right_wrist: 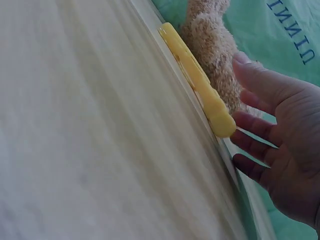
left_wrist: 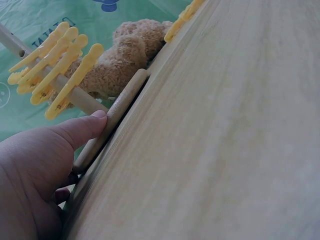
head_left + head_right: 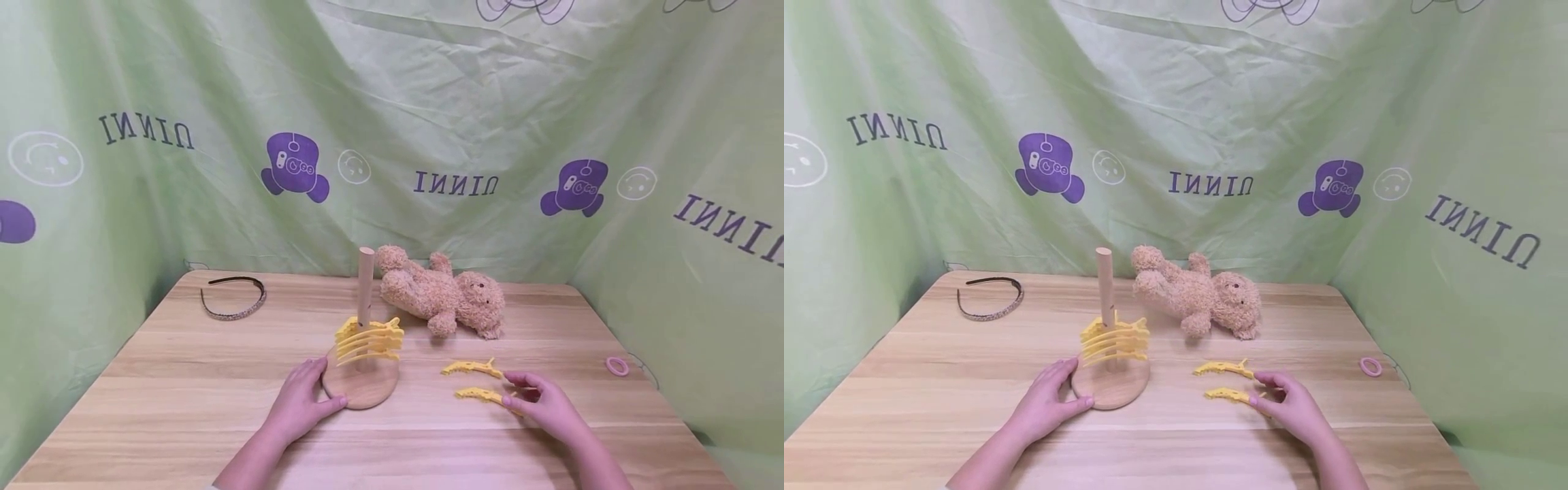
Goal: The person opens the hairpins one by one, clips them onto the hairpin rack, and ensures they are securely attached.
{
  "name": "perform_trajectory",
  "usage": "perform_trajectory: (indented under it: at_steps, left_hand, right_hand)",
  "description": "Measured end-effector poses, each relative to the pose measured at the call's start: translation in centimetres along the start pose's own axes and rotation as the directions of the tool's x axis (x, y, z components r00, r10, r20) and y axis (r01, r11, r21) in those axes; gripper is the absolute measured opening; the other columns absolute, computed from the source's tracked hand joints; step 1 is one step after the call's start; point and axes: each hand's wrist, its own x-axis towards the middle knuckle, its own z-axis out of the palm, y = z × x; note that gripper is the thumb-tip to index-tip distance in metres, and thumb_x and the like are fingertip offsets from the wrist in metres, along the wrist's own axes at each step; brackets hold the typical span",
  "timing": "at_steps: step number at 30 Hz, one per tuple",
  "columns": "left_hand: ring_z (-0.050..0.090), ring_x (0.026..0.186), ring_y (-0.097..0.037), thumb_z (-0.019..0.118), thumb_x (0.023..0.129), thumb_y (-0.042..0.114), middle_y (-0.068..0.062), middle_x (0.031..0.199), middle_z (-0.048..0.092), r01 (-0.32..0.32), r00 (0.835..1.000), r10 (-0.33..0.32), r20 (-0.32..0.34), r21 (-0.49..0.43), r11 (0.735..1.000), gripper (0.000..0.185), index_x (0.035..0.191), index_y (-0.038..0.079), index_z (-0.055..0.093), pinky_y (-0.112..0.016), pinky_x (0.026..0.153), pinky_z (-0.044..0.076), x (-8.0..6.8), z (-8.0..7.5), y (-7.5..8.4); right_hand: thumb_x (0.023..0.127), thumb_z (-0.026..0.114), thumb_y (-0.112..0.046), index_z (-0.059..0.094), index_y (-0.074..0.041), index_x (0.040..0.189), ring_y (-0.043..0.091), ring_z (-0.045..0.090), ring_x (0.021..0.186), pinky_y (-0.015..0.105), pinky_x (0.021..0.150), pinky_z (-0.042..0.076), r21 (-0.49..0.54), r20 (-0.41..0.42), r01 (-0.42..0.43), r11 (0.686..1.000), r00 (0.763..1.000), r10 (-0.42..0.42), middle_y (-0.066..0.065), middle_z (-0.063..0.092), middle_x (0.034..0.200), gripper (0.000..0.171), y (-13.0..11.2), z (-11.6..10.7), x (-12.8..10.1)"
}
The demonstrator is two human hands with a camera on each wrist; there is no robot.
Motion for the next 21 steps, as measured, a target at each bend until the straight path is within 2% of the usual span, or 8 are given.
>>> perform_trajectory:
  at_steps: [3, 8, 14, 21]
  left_hand:
    - [0.027, 0.128, -0.032, 0.065, 0.061, 0.057, -0.013, 0.134, 0.040, 0.005, 1.000, -0.005, 0.004, 0.000, 1.000, 0.090, 0.129, 0.005, 0.039, -0.050, 0.105, 0.020, 0.0, 0.0, -0.1]
    - [0.028, 0.128, -0.032, 0.066, 0.061, 0.057, -0.012, 0.134, 0.040, 0.007, 1.000, -0.007, -0.003, -0.001, 1.000, 0.090, 0.129, 0.006, 0.038, -0.050, 0.105, 0.021, 0.0, 0.1, -0.2]
    - [0.027, 0.128, -0.032, 0.066, 0.060, 0.058, -0.012, 0.135, 0.039, 0.021, 1.000, -0.021, 0.002, -0.007, 1.000, 0.091, 0.130, 0.007, 0.038, -0.050, 0.106, 0.020, 0.0, 0.1, -0.1]
    - [0.028, 0.128, -0.032, 0.066, 0.061, 0.057, -0.013, 0.133, 0.041, 0.016, 1.000, -0.016, 0.000, -0.001, 1.000, 0.090, 0.129, 0.005, 0.039, -0.051, 0.105, 0.021, 0.0, 0.2, -0.1]
  right_hand:
    - [0.065, 0.070, -0.038, 0.057, -0.013, 0.110, 0.018, 0.055, 0.098, 0.032, 0.087, 0.045, -0.030, 0.028, -0.012, 0.999, 1.000, 0.013, 0.004, 0.061, 0.108, 0.052, 0.4, -0.2, -0.2]
    - [0.061, 0.072, -0.042, 0.058, -0.017, 0.107, 0.019, 0.050, 0.106, 0.043, 0.096, 0.036, -0.100, 0.080, 0.004, 0.995, 0.997, 0.004, -0.001, 0.061, 0.108, 0.054, 0.9, -0.7, -0.5]
    - [0.057, 0.072, -0.046, 0.059, -0.021, 0.106, 0.021, 0.049, 0.107, 0.042, 0.095, 0.036, -0.154, 0.100, 0.025, 0.988, 0.995, -0.010, -0.003, 0.060, 0.109, 0.057, 1.3, -0.9, -0.5]
    - [0.059, 0.071, -0.045, 0.060, -0.022, 0.101, 0.019, 0.052, 0.103, 0.039, 0.092, 0.039, -0.169, 0.086, 0.017, 0.985, 0.996, -0.003, -0.005, 0.060, 0.104, 0.049, 1.1, -0.8, -0.5]
